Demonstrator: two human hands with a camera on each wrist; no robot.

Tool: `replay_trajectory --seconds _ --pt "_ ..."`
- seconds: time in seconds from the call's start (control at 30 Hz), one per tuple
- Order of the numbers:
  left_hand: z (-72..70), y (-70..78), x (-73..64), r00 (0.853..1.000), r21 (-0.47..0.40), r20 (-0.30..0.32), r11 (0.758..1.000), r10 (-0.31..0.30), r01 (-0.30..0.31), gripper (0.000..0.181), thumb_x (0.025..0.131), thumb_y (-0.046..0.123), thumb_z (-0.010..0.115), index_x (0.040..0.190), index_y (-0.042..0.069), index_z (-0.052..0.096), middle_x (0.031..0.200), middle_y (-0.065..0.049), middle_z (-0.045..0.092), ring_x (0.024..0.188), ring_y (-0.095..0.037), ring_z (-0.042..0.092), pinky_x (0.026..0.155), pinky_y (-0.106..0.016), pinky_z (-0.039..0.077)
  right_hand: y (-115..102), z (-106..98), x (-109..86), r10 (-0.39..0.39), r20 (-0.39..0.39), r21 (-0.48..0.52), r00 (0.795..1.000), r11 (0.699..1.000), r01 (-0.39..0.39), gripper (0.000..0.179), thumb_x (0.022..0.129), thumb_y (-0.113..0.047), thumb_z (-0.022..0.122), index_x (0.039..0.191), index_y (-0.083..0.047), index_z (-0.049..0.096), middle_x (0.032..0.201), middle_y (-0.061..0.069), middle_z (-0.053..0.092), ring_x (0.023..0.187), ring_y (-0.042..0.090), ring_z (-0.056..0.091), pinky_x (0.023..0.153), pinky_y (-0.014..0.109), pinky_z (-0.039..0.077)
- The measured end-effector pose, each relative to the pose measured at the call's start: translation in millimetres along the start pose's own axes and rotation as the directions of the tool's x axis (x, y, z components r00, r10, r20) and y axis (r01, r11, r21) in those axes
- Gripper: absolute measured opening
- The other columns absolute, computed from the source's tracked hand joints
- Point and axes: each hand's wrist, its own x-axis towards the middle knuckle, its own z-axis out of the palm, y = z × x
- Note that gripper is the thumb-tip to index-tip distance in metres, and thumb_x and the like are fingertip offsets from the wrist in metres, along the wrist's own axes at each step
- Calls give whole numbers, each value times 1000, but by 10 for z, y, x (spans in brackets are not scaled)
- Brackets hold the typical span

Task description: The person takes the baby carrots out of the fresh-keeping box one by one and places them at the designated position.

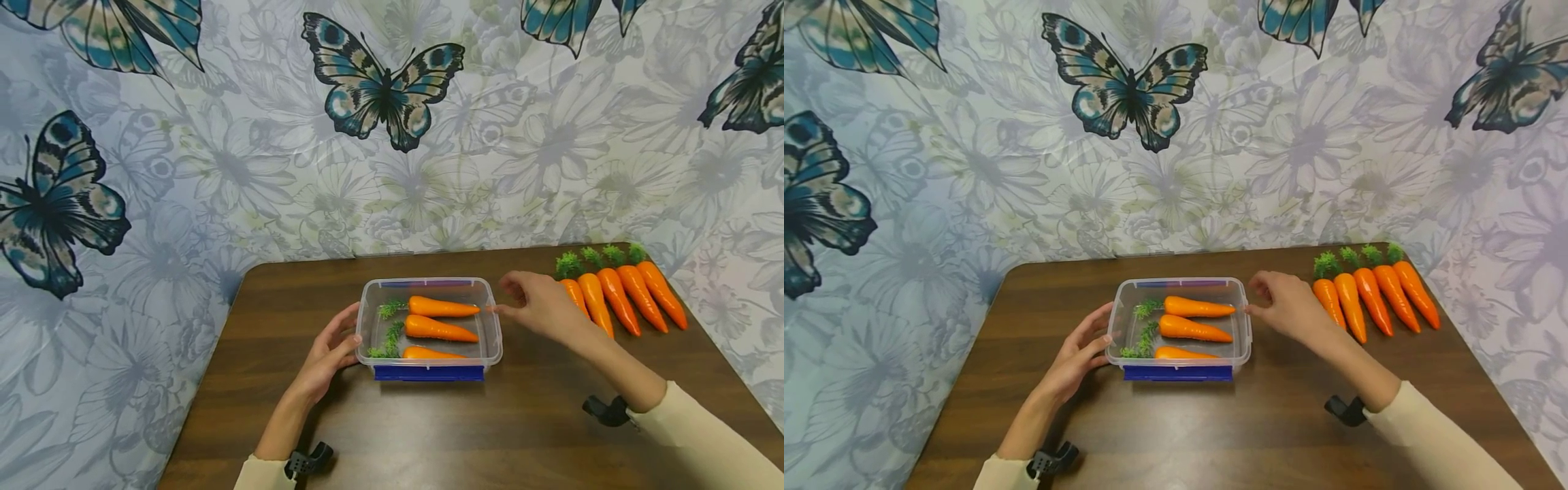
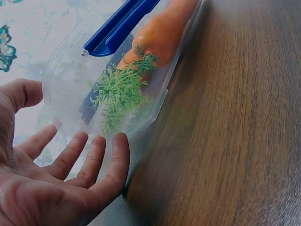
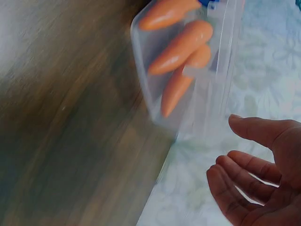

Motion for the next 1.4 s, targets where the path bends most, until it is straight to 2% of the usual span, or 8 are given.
replay_trajectory --seconds 0.3,0.6,0.7,0.9,1.03,1.2,1.4 --pt "5 3 -2 1000 -7 3 1000 9 -8 63 111 20 60 168 29 36 165 -20 42 142 -48 52 97 -41 61 -336 204 74 -127 25 65 992 990 126 43 91 -24 88 128 -14 71 106 2 75 96 22 72 86 40 59" --pt "20 -9 7 1000 -14 2 1000 7 -7 63 111 20 60 168 29 36 166 -20 42 140 -45 54 96 -41 61 -473 378 164 -185 145 163 972 973 161 40 90 -22 89 124 -8 72 108 9 77 96 24 74 86 40 62" --pt "27 -1 8 1000 -6 2 1000 6 -6 62 111 21 60 167 30 37 165 -19 43 139 -44 55 96 -41 61 -503 427 192 -200 198 182 960 969 164 39 90 -25 89 121 -8 73 109 8 78 96 23 73 86 40 63" --pt "27 4 2 1000 -10 0 1000 8 -8 62 111 20 60 168 29 37 164 -19 43 139 -44 54 96 -41 61 -582 521 254 -264 245 235 933 950 207 35 90 -25 89 117 -7 76 108 9 79 95 21 73 87 37 63" --pt "21 10 -7 1000 -11 -2 1000 8 -8 63 111 20 60 168 29 37 165 -19 43 140 -45 54 97 -41 61 -633 581 301 -259 337 258 905 950 176 37 91 -26 88 120 -6 75 111 9 79 95 18 74 86 32 63" --pt "15 11 -7 1000 -11 -4 1000 7 -7 63 110 20 61 168 29 37 165 -19 43 140 -45 54 97 -42 61 -677 677 354 -243 426 232 871 960 154 35 91 -24 88 118 -7 75 107 9 77 89 11 71 83 23 59" --pt "12 4 -3 1000 -9 -7 1000 1 -2 62 111 19 60 167 30 37 164 -18 43 140 -45 54 97 -41 60 -729 766 400 -275 461 239 844 954 181 32 91 -15 86 118 -2 73 105 10 76 95 21 72 84 21 57"
